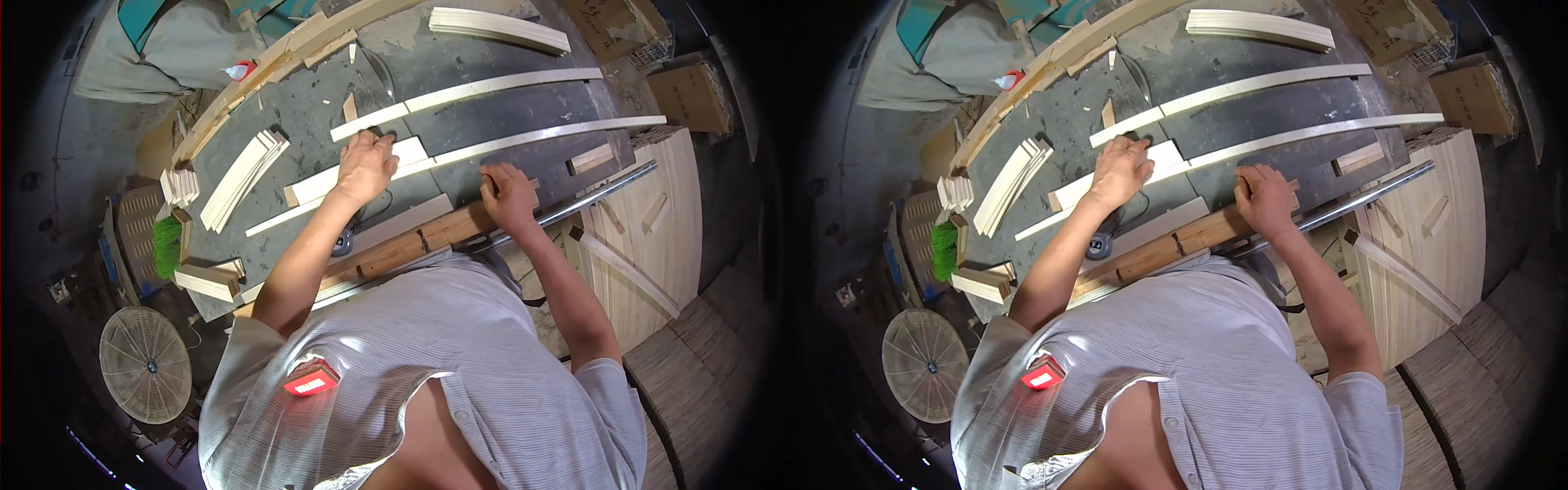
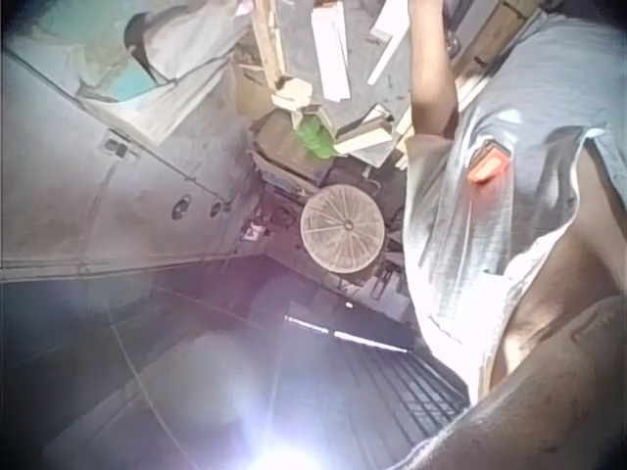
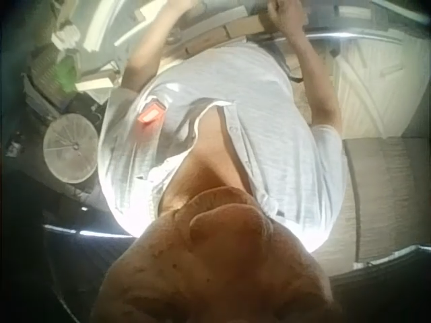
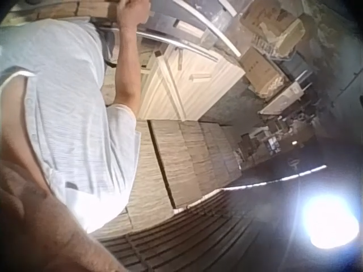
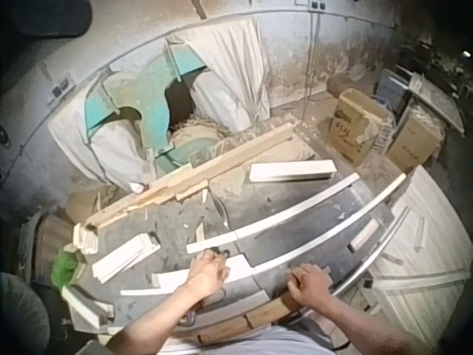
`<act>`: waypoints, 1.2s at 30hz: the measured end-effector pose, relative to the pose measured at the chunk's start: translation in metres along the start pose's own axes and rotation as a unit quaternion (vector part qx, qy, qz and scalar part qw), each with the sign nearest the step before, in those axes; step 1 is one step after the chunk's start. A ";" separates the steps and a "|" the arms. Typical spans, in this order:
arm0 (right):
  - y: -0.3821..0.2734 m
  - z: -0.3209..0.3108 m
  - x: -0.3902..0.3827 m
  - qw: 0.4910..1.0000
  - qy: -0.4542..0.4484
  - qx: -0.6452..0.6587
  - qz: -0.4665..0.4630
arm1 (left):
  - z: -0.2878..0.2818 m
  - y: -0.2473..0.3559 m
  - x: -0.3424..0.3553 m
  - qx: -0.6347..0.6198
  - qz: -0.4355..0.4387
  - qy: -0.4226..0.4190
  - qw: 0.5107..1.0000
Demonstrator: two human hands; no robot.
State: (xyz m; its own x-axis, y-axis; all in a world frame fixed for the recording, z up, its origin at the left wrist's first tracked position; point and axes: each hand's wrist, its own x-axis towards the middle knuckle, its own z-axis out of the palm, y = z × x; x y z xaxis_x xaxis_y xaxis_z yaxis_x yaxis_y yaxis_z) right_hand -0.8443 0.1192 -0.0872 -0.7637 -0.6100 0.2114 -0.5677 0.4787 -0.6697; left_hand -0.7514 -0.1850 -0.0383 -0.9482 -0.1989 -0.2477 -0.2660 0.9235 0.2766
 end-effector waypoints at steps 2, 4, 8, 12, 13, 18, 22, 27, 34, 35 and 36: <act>0.008 -0.007 0.035 0.999 0.040 0.006 -0.027 | -0.005 -0.009 0.010 -0.063 0.012 -0.021 0.998; 0.014 -0.021 0.091 0.993 0.097 -0.015 -0.067 | -0.009 -0.006 0.008 -0.092 -0.003 -0.028 0.995; 0.061 -0.030 0.221 0.974 0.075 -0.207 -0.060 | -0.023 0.003 -0.007 -0.105 -0.030 -0.030 0.994; 0.170 -0.067 0.285 0.956 0.002 -0.271 -0.109 | -0.057 0.021 0.004 -0.131 0.082 0.001 0.988; 0.151 -0.054 0.293 0.961 -0.088 -0.256 -0.059 | -0.056 0.015 -0.005 -0.114 0.074 0.051 0.989; 0.177 -0.086 0.281 0.961 -0.122 -0.240 -0.070 | -0.094 -0.015 -0.023 -0.041 0.077 0.057 0.995; 0.156 -0.087 0.255 0.960 -0.064 -0.256 -0.095 | -0.112 -0.094 -0.052 0.028 -0.011 0.131 0.991; 0.047 -0.062 0.164 0.980 -0.074 -0.044 -0.179 | -0.131 -0.189 -0.081 0.120 -0.058 0.184 0.974; -0.043 0.034 0.114 0.966 -0.168 -0.095 -0.171 | -0.109 -0.227 -0.063 0.092 -0.165 0.042 0.981; -0.050 0.047 0.116 0.965 -0.164 -0.080 -0.190 | -0.104 -0.230 -0.061 0.071 -0.175 0.030 0.982; -0.053 0.054 0.116 0.963 -0.161 -0.062 -0.209 | -0.103 -0.228 -0.062 0.070 -0.176 0.028 0.981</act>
State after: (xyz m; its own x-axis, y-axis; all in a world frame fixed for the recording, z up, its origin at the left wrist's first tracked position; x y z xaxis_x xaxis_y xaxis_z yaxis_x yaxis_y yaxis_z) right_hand -0.8860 -0.0114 -0.0656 -0.3374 -0.9203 0.1982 -0.8523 0.2091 -0.4795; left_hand -0.6494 -0.4169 0.0095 -0.8106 -0.5288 -0.2517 -0.5568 0.8291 0.0511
